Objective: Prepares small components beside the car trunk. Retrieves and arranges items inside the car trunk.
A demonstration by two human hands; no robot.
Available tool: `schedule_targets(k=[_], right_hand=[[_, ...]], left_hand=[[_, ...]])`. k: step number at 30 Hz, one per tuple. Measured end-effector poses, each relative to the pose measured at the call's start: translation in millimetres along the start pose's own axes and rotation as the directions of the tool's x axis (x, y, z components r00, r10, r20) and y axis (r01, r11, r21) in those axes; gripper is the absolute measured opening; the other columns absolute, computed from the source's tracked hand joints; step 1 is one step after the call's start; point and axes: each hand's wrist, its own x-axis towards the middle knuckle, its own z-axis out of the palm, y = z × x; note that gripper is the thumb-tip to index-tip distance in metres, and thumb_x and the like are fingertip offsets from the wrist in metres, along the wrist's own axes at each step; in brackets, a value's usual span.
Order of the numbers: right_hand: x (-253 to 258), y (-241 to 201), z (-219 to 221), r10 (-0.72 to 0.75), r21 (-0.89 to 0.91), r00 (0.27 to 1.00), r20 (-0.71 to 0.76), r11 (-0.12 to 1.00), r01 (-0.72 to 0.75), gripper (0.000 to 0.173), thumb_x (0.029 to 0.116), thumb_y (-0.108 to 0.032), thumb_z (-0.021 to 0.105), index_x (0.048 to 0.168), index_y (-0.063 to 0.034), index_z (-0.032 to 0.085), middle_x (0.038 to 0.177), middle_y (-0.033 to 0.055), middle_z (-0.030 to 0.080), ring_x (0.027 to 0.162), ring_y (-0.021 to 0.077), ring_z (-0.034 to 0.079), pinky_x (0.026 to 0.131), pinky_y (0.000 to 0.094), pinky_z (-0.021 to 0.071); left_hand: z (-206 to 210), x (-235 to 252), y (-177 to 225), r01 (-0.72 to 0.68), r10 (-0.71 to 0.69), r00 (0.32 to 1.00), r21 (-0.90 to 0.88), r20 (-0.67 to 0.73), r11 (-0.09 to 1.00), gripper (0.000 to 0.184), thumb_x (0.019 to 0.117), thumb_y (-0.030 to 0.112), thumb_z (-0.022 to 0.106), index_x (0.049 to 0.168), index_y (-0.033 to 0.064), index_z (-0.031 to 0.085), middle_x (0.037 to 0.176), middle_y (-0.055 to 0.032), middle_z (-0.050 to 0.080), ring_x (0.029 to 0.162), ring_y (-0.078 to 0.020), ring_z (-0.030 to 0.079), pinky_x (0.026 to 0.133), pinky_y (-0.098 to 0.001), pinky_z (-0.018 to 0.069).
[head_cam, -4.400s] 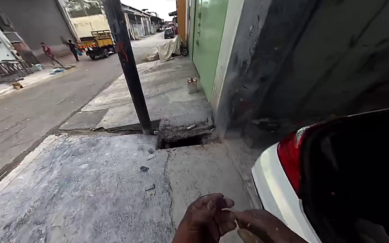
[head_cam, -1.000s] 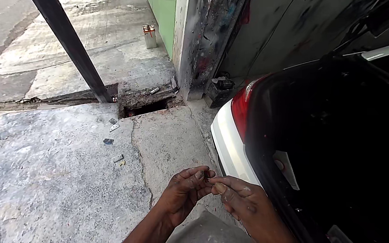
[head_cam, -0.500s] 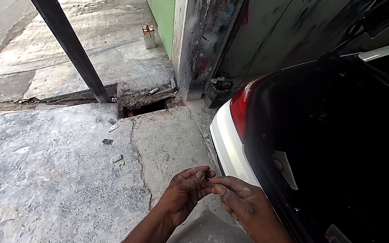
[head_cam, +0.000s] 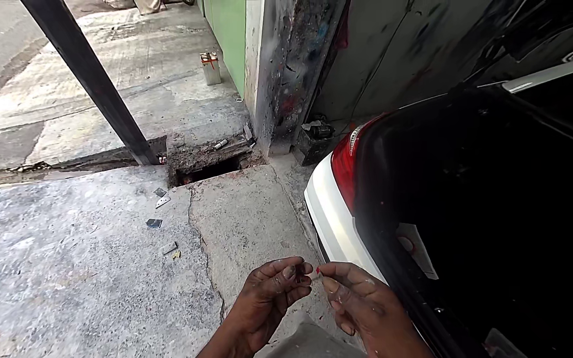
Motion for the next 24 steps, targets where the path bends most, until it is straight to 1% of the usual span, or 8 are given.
schedule_targets(k=[2, 4, 5, 6, 8, 10, 13, 24], right_hand=[[-1, 0, -7, -0.022, -0.012, 0.999, -0.034, 1.000, 0.022, 0.024, 0.1005, -0.014, 0.060, 0.120, -0.0010, 0.066, 0.086, 0.0052, 0.063, 0.054, 0.0083, 0.050, 0.042, 0.0195, 0.0398], [-4, 3, -15, -0.142, -0.142, 0.990, -0.003, 0.980, 0.140, 0.033, 0.0995, -0.013, 0.062, 0.130, 0.0002, 0.063, 0.092, 0.0046, 0.067, 0.058, 0.0087, 0.055, 0.044, 0.0204, 0.0439], [-6, 4, -18, -0.215, -0.222, 0.976, 0.028, 0.951, 0.216, 0.038, 0.0982, -0.014, 0.065, 0.132, 0.0021, 0.061, 0.095, 0.0046, 0.069, 0.062, 0.0092, 0.058, 0.048, 0.0211, 0.0473], [-9, 5, -19, -0.281, -0.303, 0.958, 0.052, 0.910, 0.284, 0.036, 0.0971, -0.015, 0.067, 0.129, 0.0019, 0.064, 0.097, 0.0039, 0.070, 0.068, 0.0088, 0.062, 0.053, 0.0211, 0.0518], [-12, 7, -18, -0.384, -0.396, 0.918, 0.097, 0.832, 0.390, 0.023, 0.0966, -0.017, 0.069, 0.115, -0.0030, 0.073, 0.102, 0.0044, 0.070, 0.083, 0.0086, 0.068, 0.068, 0.0211, 0.0595], [-13, 9, -14, -0.436, -0.432, 0.893, 0.109, 0.789, 0.438, 0.020, 0.0963, -0.017, 0.070, 0.112, -0.0064, 0.076, 0.105, 0.0043, 0.071, 0.090, 0.0082, 0.069, 0.074, 0.0206, 0.0612], [-14, 15, -13, -0.440, -0.460, 0.891, 0.116, 0.771, 0.441, 0.020, 0.0962, -0.018, 0.070, 0.112, -0.0075, 0.076, 0.107, 0.0039, 0.071, 0.091, 0.0071, 0.070, 0.076, 0.0200, 0.0619], [-14, 19, -14, -0.397, -0.499, 0.906, 0.148, 0.761, 0.415, 0.019, 0.0961, -0.020, 0.070, 0.110, -0.0085, 0.077, 0.105, 0.0033, 0.069, 0.091, 0.0064, 0.069, 0.076, 0.0197, 0.0620]], left_hand=[[-1, -1, 1, 0.006, -0.005, 0.999, -0.042, 0.041, 0.999, 0.024, 0.0992, 0.010, 0.066, 0.121, 0.0012, 0.072, 0.123, -0.0202, 0.069, 0.106, -0.0269, 0.070, 0.096, -0.0409, 0.0564], [-3, -3, 1, 0.040, -0.031, 0.995, -0.093, 0.097, 0.995, 0.025, 0.1017, 0.011, 0.062, 0.123, 0.0017, 0.070, 0.126, -0.0209, 0.067, 0.109, -0.0284, 0.069, 0.098, -0.0418, 0.0557], [-4, -3, 0, 0.059, -0.046, 0.992, -0.111, 0.117, 0.992, 0.026, 0.1025, 0.011, 0.060, 0.125, 0.0017, 0.069, 0.128, -0.0214, 0.067, 0.111, -0.0296, 0.069, 0.099, -0.0426, 0.0554], [-4, -4, -2, 0.078, -0.063, 0.990, -0.121, 0.125, 0.990, 0.026, 0.1026, 0.011, 0.060, 0.125, 0.0022, 0.069, 0.128, -0.0216, 0.067, 0.112, -0.0306, 0.069, 0.099, -0.0434, 0.0557], [-6, -5, -5, 0.098, -0.077, 0.983, -0.123, 0.165, 0.988, 0.027, 0.1028, 0.012, 0.060, 0.127, 0.0028, 0.069, 0.129, -0.0216, 0.066, 0.114, -0.0315, 0.068, 0.099, -0.0441, 0.0560], [-7, -5, -10, 0.103, -0.078, 0.975, -0.114, 0.208, 0.988, 0.027, 0.1032, 0.012, 0.059, 0.127, 0.0023, 0.069, 0.129, -0.0214, 0.066, 0.114, -0.0306, 0.068, 0.099, -0.0439, 0.0557], [-7, -5, -15, 0.106, -0.081, 0.973, -0.111, 0.215, 0.988, 0.027, 0.1030, 0.011, 0.059, 0.126, 0.0011, 0.069, 0.125, -0.0209, 0.068, 0.113, -0.0290, 0.068, 0.101, -0.0438, 0.0543], [-10, -5, -18, 0.128, -0.104, 0.976, -0.120, 0.191, 0.985, 0.027, 0.1033, 0.012, 0.059, 0.125, 0.0003, 0.069, 0.124, -0.0208, 0.068, 0.112, -0.0290, 0.068, 0.102, -0.0449, 0.0539]])
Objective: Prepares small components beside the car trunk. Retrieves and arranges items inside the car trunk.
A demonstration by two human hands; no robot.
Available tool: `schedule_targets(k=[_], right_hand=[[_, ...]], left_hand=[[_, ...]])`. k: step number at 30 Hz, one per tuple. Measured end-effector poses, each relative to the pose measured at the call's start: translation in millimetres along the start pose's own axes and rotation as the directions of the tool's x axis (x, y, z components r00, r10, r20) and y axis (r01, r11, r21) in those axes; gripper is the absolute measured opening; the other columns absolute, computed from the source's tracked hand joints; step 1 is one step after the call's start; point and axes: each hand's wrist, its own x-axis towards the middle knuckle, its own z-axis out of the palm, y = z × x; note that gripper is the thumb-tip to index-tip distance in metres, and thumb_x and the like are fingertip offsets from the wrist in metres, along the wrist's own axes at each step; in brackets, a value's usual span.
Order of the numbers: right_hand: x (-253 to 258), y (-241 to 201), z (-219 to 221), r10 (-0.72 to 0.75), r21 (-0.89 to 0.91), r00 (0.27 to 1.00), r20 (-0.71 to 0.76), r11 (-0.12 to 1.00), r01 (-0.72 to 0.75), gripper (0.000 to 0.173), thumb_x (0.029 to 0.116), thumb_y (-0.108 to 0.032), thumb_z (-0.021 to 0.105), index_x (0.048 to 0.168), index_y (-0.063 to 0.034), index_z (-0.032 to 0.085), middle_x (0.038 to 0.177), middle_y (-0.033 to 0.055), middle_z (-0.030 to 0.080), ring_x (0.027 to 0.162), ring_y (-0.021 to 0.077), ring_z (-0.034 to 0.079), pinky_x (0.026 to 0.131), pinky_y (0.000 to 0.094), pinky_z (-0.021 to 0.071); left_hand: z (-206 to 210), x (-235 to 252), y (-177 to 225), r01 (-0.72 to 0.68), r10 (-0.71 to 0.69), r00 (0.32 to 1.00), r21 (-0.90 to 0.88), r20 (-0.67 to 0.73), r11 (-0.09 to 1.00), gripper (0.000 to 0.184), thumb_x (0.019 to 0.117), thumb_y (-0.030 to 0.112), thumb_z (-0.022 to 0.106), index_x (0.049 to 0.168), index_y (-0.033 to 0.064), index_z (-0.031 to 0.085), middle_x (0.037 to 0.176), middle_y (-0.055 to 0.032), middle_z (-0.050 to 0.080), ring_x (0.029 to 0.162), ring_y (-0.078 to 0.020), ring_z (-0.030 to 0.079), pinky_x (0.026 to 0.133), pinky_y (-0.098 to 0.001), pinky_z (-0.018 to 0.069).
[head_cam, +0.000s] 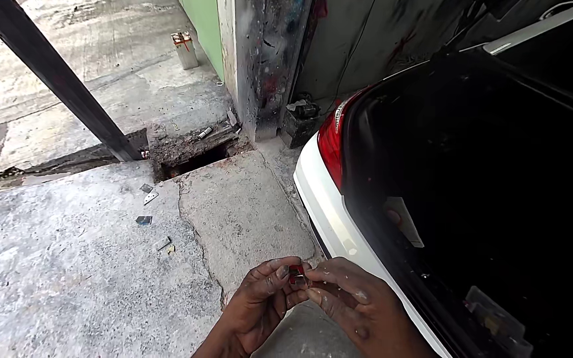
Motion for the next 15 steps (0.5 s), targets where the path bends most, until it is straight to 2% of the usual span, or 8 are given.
schedule_targets(k=[15], right_hand=[[1.5, 1.6, 1.8, 0.033, -0.029, 0.999, 0.016, 0.999, -0.033, 0.019, 0.0959, -0.023, 0.070, 0.108, -0.0107, 0.078, 0.105, 0.0017, 0.070, 0.090, 0.0046, 0.069, 0.075, 0.0176, 0.0607]], left_hand=[[-1.0, -0.8, 2.2, 0.023, -0.023, 0.999, 0.009, -0.034, 1.000, 0.027, 0.1016, 0.013, 0.063, 0.124, 0.0001, 0.069, 0.123, -0.0210, 0.068, 0.110, -0.0281, 0.069, 0.100, -0.0427, 0.0551]])
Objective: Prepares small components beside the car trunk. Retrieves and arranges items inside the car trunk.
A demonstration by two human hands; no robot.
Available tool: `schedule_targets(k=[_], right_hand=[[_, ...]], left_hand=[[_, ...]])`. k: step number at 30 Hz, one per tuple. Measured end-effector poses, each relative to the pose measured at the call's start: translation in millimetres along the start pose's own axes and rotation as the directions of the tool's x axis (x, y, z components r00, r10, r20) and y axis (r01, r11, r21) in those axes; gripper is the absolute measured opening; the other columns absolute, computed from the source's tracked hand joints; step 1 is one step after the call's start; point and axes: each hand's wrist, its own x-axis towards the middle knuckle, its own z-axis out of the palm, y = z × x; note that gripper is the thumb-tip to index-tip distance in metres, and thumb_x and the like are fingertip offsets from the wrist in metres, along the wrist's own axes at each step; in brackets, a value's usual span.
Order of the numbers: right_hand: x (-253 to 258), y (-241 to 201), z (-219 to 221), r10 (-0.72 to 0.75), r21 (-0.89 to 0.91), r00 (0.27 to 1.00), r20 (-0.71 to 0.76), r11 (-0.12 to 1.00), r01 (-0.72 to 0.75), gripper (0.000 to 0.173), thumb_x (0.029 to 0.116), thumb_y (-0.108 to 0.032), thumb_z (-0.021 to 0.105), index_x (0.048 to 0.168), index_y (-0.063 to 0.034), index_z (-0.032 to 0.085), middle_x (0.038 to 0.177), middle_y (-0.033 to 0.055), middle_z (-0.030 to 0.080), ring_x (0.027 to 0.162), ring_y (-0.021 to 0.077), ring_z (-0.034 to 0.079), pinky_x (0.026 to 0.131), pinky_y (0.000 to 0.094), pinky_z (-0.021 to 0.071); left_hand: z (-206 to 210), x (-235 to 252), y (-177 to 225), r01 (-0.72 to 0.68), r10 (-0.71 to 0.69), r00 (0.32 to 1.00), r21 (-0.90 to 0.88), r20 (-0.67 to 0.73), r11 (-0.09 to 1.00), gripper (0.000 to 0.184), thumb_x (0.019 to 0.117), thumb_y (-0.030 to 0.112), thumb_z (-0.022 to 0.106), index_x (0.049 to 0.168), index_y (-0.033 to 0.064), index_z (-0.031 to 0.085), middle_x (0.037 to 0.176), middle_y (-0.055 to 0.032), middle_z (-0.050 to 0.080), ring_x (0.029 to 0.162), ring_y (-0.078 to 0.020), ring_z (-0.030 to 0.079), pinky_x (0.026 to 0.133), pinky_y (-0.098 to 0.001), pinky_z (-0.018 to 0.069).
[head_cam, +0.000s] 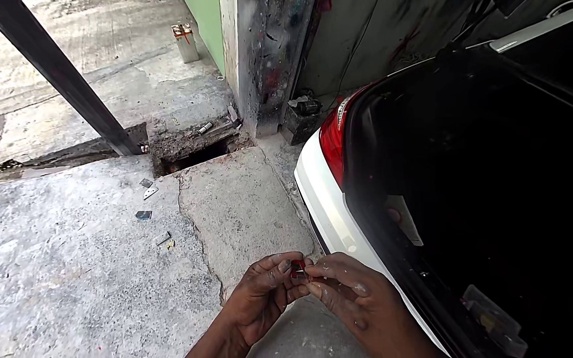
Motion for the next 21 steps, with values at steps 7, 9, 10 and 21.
schedule_targets(k=[7, 9, 10, 21], right_hand=[[1.7, 0.6, 0.6, 0.013, 0.012, 1.000, -0.011, 1.000, -0.013, 0.018, 0.0959, -0.023, 0.069, 0.107, -0.0109, 0.078, 0.105, 0.0013, 0.070, 0.086, 0.0045, 0.068, 0.071, 0.0171, 0.0597], [2.0, 0.7, 1.5, 0.016, 0.023, 1.000, -0.016, 1.000, -0.016, 0.018, 0.0961, -0.022, 0.069, 0.107, -0.0107, 0.077, 0.104, 0.0013, 0.071, 0.084, 0.0043, 0.068, 0.070, 0.0169, 0.0593], [2.0, 0.8, 2.1, 0.018, 0.027, 1.000, -0.018, 0.999, -0.017, 0.018, 0.0961, -0.022, 0.069, 0.107, -0.0106, 0.077, 0.105, 0.0011, 0.071, 0.084, 0.0043, 0.068, 0.070, 0.0169, 0.0592], [3.4, 3.1, 0.1, 0.044, 0.025, 0.999, 0.015, 0.999, -0.044, 0.022, 0.1016, -0.025, 0.061, 0.108, -0.0114, 0.077, 0.098, -0.0011, 0.070, 0.078, 0.0032, 0.064, 0.065, 0.0160, 0.0545]], left_hand=[[-0.5, 2.1, 0.2, 0.012, -0.012, 1.000, -0.003, -0.010, 1.000, 0.027, 0.1018, 0.014, 0.062, 0.124, 0.0000, 0.069, 0.124, -0.0210, 0.068, 0.110, -0.0276, 0.069, 0.099, -0.0409, 0.0555], [-0.9, 2.0, 1.1, 0.017, -0.017, 1.000, -0.004, -0.024, 1.000, 0.027, 0.1015, 0.014, 0.063, 0.124, -0.0003, 0.069, 0.123, -0.0207, 0.068, 0.109, -0.0270, 0.069, 0.098, -0.0404, 0.0557], [-0.8, 1.9, 1.3, 0.018, -0.018, 0.999, -0.002, -0.034, 1.000, 0.027, 0.1013, 0.013, 0.063, 0.124, -0.0004, 0.069, 0.123, -0.0207, 0.068, 0.109, -0.0270, 0.070, 0.099, -0.0407, 0.0558], [-2.1, 0.3, 2.9, 0.037, -0.034, 0.998, 0.052, -0.058, 0.998, 0.027, 0.1007, 0.013, 0.064, 0.123, -0.0004, 0.070, 0.119, -0.0204, 0.070, 0.105, -0.0263, 0.071, 0.097, -0.0401, 0.0569]])
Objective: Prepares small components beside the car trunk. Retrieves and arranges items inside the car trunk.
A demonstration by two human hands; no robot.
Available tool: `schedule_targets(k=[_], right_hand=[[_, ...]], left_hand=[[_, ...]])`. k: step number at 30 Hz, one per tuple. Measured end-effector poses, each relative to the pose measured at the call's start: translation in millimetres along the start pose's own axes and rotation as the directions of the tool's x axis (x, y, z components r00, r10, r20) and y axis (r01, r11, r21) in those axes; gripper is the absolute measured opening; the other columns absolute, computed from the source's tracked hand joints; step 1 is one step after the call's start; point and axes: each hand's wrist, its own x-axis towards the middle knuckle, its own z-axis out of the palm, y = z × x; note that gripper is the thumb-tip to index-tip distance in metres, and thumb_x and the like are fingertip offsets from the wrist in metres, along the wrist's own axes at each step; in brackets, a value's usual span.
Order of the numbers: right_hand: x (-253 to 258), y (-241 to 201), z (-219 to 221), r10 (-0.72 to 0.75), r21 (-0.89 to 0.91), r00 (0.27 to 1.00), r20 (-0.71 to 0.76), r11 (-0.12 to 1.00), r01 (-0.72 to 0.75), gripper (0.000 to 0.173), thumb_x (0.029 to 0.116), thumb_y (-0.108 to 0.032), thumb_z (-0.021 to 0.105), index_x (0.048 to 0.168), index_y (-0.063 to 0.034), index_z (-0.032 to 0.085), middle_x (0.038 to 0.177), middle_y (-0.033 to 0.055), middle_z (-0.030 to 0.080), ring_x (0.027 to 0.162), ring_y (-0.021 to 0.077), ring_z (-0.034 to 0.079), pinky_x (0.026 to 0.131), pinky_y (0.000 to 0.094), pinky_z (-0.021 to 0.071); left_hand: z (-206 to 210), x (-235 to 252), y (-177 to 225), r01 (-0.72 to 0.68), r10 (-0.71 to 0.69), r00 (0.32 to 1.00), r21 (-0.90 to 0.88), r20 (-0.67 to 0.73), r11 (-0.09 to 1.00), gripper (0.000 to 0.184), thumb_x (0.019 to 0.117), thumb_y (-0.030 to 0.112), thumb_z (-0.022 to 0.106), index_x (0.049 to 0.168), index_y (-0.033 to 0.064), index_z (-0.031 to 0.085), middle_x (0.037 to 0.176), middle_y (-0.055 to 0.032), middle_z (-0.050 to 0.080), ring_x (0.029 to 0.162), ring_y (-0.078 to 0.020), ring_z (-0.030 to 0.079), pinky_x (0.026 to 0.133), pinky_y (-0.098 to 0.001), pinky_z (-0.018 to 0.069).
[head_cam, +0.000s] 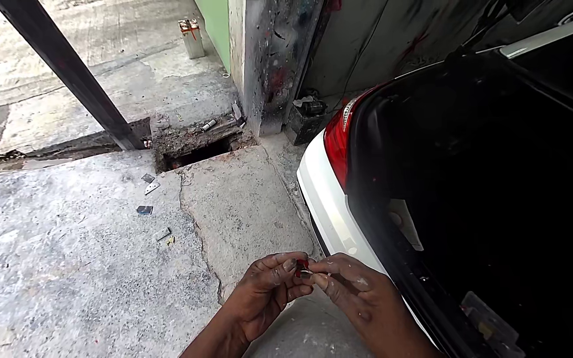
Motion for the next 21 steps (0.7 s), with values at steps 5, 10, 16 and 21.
schedule_targets(k=[5, 10, 16, 21], right_hand=[[2, 0, -3, 0.071, -0.001, 0.997, 0.024, 0.997, -0.071, 0.022, 0.1023, -0.022, 0.056, 0.105, -0.0124, 0.076, 0.091, -0.0035, 0.070, 0.066, 0.0024, 0.059, 0.056, 0.0156, 0.0491], [2, 1, -9, 0.168, 0.104, 0.979, 0.113, 0.978, -0.180, 0.023, 0.1026, -0.023, 0.057, 0.109, -0.0110, 0.076, 0.093, -0.0016, 0.071, 0.063, 0.0040, 0.058, 0.052, 0.0172, 0.0469], [1, 5, -11, 0.199, 0.196, 0.967, 0.161, 0.954, -0.229, 0.023, 0.1026, -0.022, 0.059, 0.112, -0.0096, 0.076, 0.094, -0.0001, 0.071, 0.061, 0.0050, 0.056, 0.050, 0.0178, 0.0452], [0, 7, -7, 0.210, 0.187, 0.968, 0.137, 0.954, -0.233, 0.023, 0.1017, -0.024, 0.060, 0.112, -0.0100, 0.076, 0.095, 0.0005, 0.070, 0.062, 0.0055, 0.056, 0.050, 0.0183, 0.0449]], left_hand=[[1, -1, 0, 0.025, -0.024, 0.999, 0.050, -0.029, 0.998, 0.026, 0.1002, 0.013, 0.065, 0.122, 0.0004, 0.071, 0.116, -0.0190, 0.071, 0.103, -0.0252, 0.072, 0.095, -0.0400, 0.0577], [0, -2, 0, 0.040, -0.036, 0.999, 0.081, -0.040, 0.996, 0.026, 0.0999, 0.012, 0.065, 0.122, 0.0000, 0.071, 0.115, -0.0180, 0.071, 0.102, -0.0245, 0.072, 0.093, -0.0400, 0.0589], [-2, -4, -2, 0.048, -0.043, 0.997, 0.074, -0.071, 0.996, 0.025, 0.1003, 0.012, 0.064, 0.122, -0.0002, 0.070, 0.115, -0.0184, 0.071, 0.102, -0.0250, 0.072, 0.093, -0.0404, 0.0590], [-2, -3, -2, 0.051, -0.046, 0.995, 0.068, -0.084, 0.996, 0.025, 0.1002, 0.011, 0.064, 0.122, 0.0003, 0.071, 0.115, -0.0184, 0.071, 0.102, -0.0251, 0.072, 0.094, -0.0403, 0.0586]])
